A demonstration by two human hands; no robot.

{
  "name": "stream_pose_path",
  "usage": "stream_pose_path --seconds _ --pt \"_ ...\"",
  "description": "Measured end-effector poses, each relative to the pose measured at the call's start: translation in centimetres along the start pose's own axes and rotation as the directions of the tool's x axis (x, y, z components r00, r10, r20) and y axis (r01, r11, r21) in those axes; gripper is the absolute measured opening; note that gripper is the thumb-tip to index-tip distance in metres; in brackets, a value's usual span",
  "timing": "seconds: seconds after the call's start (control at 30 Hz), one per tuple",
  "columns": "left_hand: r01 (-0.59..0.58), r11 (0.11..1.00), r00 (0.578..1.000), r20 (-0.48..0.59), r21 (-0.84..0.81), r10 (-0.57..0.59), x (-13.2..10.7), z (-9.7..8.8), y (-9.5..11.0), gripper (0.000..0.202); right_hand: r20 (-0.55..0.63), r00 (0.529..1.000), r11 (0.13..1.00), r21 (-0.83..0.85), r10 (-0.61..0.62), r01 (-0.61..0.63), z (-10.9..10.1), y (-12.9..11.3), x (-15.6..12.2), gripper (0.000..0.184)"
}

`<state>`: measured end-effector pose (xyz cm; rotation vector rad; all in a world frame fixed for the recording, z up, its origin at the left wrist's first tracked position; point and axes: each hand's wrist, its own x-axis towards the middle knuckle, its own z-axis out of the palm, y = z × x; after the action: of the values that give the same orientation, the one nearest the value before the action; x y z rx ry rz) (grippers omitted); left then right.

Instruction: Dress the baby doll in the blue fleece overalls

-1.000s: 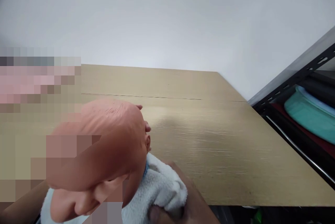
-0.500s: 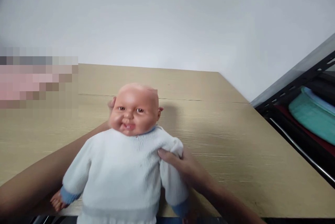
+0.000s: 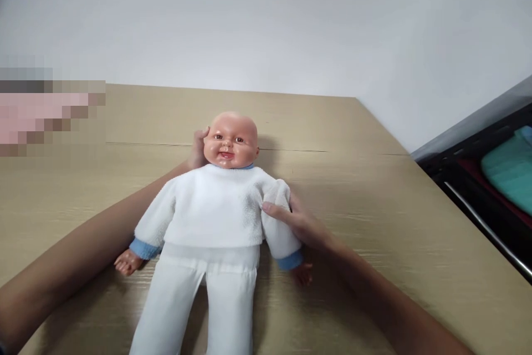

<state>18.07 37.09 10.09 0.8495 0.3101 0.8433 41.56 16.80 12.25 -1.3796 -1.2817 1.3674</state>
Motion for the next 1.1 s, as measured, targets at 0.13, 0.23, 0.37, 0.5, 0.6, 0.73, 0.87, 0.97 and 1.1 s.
stream_pose_path --seconds 0.13,0.23,0.37,0.5,0.6,0.73,0.87,0.97,1.1 --pt "-0.029 0.999 0.999 -0.024 0.016 0.03 2.0 -0.4 0.6 0.068 -0.098 0.98 0.971 -0.183 -0.176 0.156 -1.1 0.3 0.7 0.089" --pt "-0.053 0.999 0.997 -0.048 0.004 0.053 4.3 -1.0 1.7 0.069 -0.096 0.979 0.974 -0.158 -0.179 0.162 -2.4 0.4 1.1 0.088" --pt "-0.026 1.0 0.996 -0.086 -0.013 0.025 6.6 -2.5 3.4 0.067 -0.042 0.999 0.994 -0.108 -0.01 0.006 -4.1 0.1 1.3 0.069" --pt "0.127 0.992 0.988 -0.083 -0.007 -0.128 6.9 -4.0 4.3 0.067 -0.189 0.981 0.965 -0.263 -0.051 -0.001 -4.5 0.6 1.6 0.059" --pt "0.196 0.98 0.978 -0.074 0.021 -0.194 6.5 -4.3 4.3 0.071 -0.22 0.967 0.91 -0.414 -0.126 0.024 -4.3 1.1 1.7 0.055" --pt "0.197 0.979 0.98 -0.053 0.062 -0.193 6.6 -4.1 4.1 0.067 -0.227 0.963 0.858 -0.514 -0.143 0.006 -4.2 1.0 1.6 0.053" --pt "0.215 0.974 0.976 -0.056 0.065 -0.212 6.7 -4.1 4.1 0.064 -0.23 0.956 0.819 -0.573 -0.185 0.021 -4.4 0.8 1.3 0.052" --pt "0.223 0.971 0.975 -0.03 0.085 -0.221 6.6 -4.1 4.2 0.063 -0.226 0.957 0.821 -0.571 -0.183 0.022 -4.4 0.8 1.2 0.053" --pt "0.225 0.967 0.973 0.015 0.121 -0.229 6.3 -4.1 4.1 0.065 -0.226 0.962 0.841 -0.542 -0.151 0.005 -4.5 1.1 1.1 0.056"
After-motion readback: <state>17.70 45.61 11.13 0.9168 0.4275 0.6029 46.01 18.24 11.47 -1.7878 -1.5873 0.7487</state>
